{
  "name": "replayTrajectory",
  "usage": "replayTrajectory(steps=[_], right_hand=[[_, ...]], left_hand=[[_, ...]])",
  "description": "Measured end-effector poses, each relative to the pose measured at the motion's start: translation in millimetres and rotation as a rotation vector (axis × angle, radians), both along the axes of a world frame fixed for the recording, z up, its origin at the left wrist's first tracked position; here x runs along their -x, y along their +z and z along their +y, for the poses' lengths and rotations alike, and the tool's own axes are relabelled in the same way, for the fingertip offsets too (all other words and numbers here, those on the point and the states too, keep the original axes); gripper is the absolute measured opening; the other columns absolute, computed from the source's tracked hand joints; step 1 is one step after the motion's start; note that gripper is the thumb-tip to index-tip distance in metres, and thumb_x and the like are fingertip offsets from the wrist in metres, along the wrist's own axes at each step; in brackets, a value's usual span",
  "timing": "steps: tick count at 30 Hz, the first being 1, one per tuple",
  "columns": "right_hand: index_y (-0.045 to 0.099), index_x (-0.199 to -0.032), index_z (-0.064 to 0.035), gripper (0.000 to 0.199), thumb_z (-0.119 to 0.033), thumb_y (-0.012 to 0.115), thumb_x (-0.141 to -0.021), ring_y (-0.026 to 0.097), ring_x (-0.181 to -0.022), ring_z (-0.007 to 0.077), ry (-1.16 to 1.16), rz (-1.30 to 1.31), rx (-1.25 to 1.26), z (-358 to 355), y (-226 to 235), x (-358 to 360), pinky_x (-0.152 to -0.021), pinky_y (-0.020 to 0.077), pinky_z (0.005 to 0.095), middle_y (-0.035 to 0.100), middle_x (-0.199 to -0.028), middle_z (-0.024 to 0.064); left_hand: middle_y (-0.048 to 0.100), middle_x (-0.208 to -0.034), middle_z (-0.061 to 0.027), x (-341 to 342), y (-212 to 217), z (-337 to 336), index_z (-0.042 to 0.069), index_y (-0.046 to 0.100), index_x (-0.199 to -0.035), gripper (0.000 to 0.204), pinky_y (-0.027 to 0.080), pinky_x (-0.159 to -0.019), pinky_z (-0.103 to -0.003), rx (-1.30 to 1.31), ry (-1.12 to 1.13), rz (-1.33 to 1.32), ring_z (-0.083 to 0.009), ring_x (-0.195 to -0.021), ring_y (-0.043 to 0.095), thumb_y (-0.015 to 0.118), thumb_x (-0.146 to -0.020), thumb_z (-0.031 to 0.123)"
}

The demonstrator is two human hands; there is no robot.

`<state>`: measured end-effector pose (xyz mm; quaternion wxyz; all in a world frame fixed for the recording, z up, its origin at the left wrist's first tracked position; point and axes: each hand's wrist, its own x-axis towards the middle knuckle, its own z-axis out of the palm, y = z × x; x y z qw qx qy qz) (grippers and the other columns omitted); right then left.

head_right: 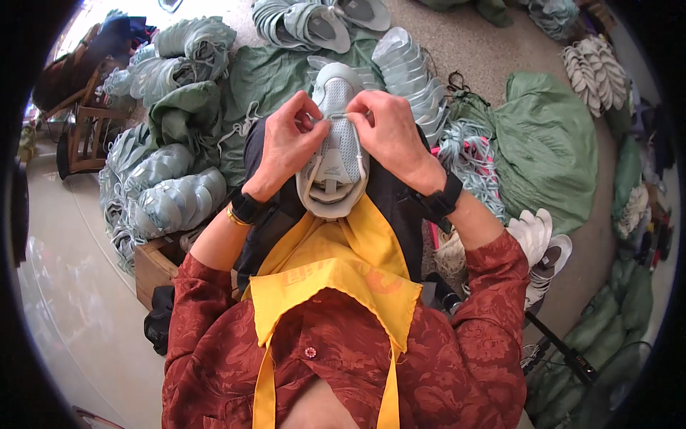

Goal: The person sits on the floor surrounded by stacks of shoes and green sacks. They hold a single light-colored sneaker on their lap and thread a white shoelace through the eyelets, pulling the lace tight and adjusting the fit repeatedly.

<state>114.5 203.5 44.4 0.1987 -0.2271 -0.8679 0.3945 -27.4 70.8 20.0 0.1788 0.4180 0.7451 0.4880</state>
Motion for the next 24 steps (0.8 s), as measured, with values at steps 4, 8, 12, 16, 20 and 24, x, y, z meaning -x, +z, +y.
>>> replayTrajectory(steps=[4, 8, 12, 16, 20, 24], right_hand=[[0.064, -0.089, 0.0018, 0.006, -0.003, 0.068, -0.088, 0.066, -0.082, 0.0383, 0.022, 0.011, -0.118, -3.6, -9.7, 3.8, -0.073, 0.0514, 0.046, 0.067, -0.086, 0.0182], [0.062, -0.087, 0.0015, 0.007, -0.004, 0.068, -0.089, 0.066, -0.085, 0.0384, 0.052, 0.009, -0.114, -5.1, -17.2, 8.2, -0.074, 0.0513, 0.0462, 0.065, -0.087, 0.0182], [0.061, -0.09, 0.0001, 0.008, -0.005, 0.067, -0.09, 0.066, -0.086, 0.0385, 0.129, -0.057, -0.133, -2.2, -1.7, 5.5, -0.073, 0.0517, 0.0473, 0.064, -0.088, 0.0178], [0.059, -0.095, -0.0012, 0.01, -0.005, 0.067, -0.09, 0.066, -0.087, 0.0394, 0.196, -0.059, -0.314, -2.0, -7.6, 10.1, -0.073, 0.0522, 0.0482, 0.064, -0.09, 0.0174], [0.058, -0.096, -0.0016, 0.01, -0.004, 0.065, -0.09, 0.066, -0.087, 0.0399, 0.202, -0.019, -0.271, 2.0, -10.6, 10.1, -0.073, 0.053, 0.0477, 0.063, -0.091, 0.017], [0.058, -0.096, -0.0018, 0.009, -0.004, 0.065, -0.09, 0.066, -0.087, 0.0398, 0.166, 0.009, -0.245, 1.1, -15.5, 8.5, -0.073, 0.0532, 0.0473, 0.063, -0.091, 0.017]], left_hand=[[0.063, -0.073, -0.0017, 2.1, -3.7, -0.6, 0.001, 0.063, -0.088, 0.011, 0.049, -0.064, -0.024, -0.025, -0.01, -0.048, -0.0068, -0.067, 0.058, 0.071, -0.085, 0.009], [0.064, -0.075, -0.0012, 3.9, -4.4, -2.9, 0.001, 0.063, -0.088, 0.009, 0.048, -0.064, -0.024, -0.013, -0.006, -0.127, -0.006, -0.069, 0.059, 0.069, -0.087, 0.008], [0.063, -0.074, -0.0006, 3.3, -6.2, -3.8, 0.002, 0.062, -0.09, 0.007, 0.048, -0.064, -0.023, -0.055, -0.029, -0.13, -0.0062, -0.068, 0.057, 0.067, -0.089, 0.006], [0.061, -0.078, -0.0012, 4.5, -8.7, -1.9, 0.001, 0.061, -0.094, 0.007, 0.048, -0.063, -0.024, -0.063, -0.05, -0.092, -0.0067, -0.071, 0.056, 0.066, -0.09, 0.005], [0.06, -0.084, -0.0103, 3.9, -11.1, 2.7, 0.002, 0.06, -0.096, 0.011, 0.052, -0.064, -0.034, -0.102, -0.073, -0.045, -0.0217, -0.07, 0.062, 0.064, -0.086, 0.001], [0.059, -0.087, -0.0114, 4.1, -7.2, 5.5, 0.003, 0.061, -0.096, 0.011, 0.051, -0.066, -0.038, -0.076, -0.101, -0.002, -0.0255, -0.072, 0.062, 0.064, -0.086, 0.001]])
